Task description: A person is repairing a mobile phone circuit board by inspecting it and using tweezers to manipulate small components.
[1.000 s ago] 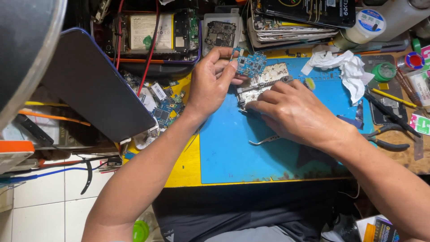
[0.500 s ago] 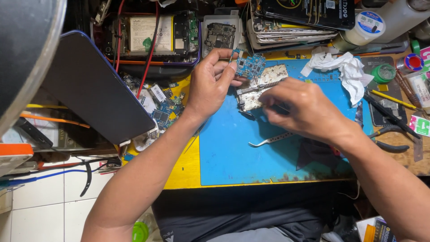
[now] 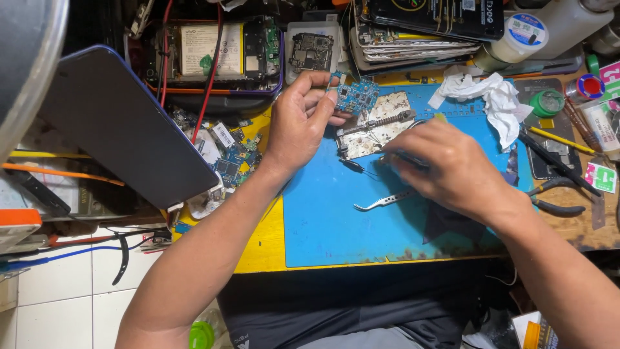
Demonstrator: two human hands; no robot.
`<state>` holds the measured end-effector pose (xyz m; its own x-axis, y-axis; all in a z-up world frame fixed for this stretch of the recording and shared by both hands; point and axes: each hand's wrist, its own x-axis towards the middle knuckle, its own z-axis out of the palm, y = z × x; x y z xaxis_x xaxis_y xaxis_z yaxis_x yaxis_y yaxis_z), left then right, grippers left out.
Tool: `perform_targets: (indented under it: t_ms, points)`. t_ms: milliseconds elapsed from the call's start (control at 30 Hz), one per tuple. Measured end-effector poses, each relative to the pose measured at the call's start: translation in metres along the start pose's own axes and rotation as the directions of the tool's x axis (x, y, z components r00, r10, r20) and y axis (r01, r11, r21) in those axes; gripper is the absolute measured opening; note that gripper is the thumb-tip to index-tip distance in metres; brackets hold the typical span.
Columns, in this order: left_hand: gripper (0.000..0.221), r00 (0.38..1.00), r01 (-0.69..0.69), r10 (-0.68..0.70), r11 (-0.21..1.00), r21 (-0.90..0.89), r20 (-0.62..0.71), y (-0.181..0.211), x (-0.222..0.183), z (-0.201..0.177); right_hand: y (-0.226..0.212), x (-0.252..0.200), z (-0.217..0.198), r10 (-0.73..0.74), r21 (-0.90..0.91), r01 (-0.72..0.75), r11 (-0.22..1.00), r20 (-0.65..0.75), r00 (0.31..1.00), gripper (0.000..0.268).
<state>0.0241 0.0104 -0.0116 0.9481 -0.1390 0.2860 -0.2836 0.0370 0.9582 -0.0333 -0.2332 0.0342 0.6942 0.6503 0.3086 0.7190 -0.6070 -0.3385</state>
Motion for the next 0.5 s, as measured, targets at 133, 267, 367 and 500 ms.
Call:
perform_targets:
  t_ms: [133, 267, 367, 500]
  points:
    - [0.022, 1.000, 0.008, -0.007, 1.000, 0.009, -0.011, -0.005, 0.001, 0.001, 0.001, 0.008, 0.010, -0.060, -0.175, 0.090, 0.980, 0.170, 0.984, 0.012]
    - [0.021, 1.000, 0.009, -0.009, 1.000, 0.023, -0.013, -0.003, 0.000, 0.000, 0.000, 0.012, 0.013, -0.021, -0.372, 0.119, 0.920, 0.258, 0.966, 0.012]
    - [0.023, 1.000, 0.004, -0.003, 0.999, -0.043, 0.021, -0.007, -0.001, -0.003, -0.004, 0.019, 0.010, 0.003, -0.360, 0.097, 0.928, 0.267, 0.964, 0.009]
    - [0.026, 0.998, -0.004, 0.010, 0.995, -0.102, 0.054, -0.010, -0.001, -0.004, 0.002, 0.024, 0.015, 0.054, -0.332, 0.039, 0.943, 0.264, 0.963, 0.010]
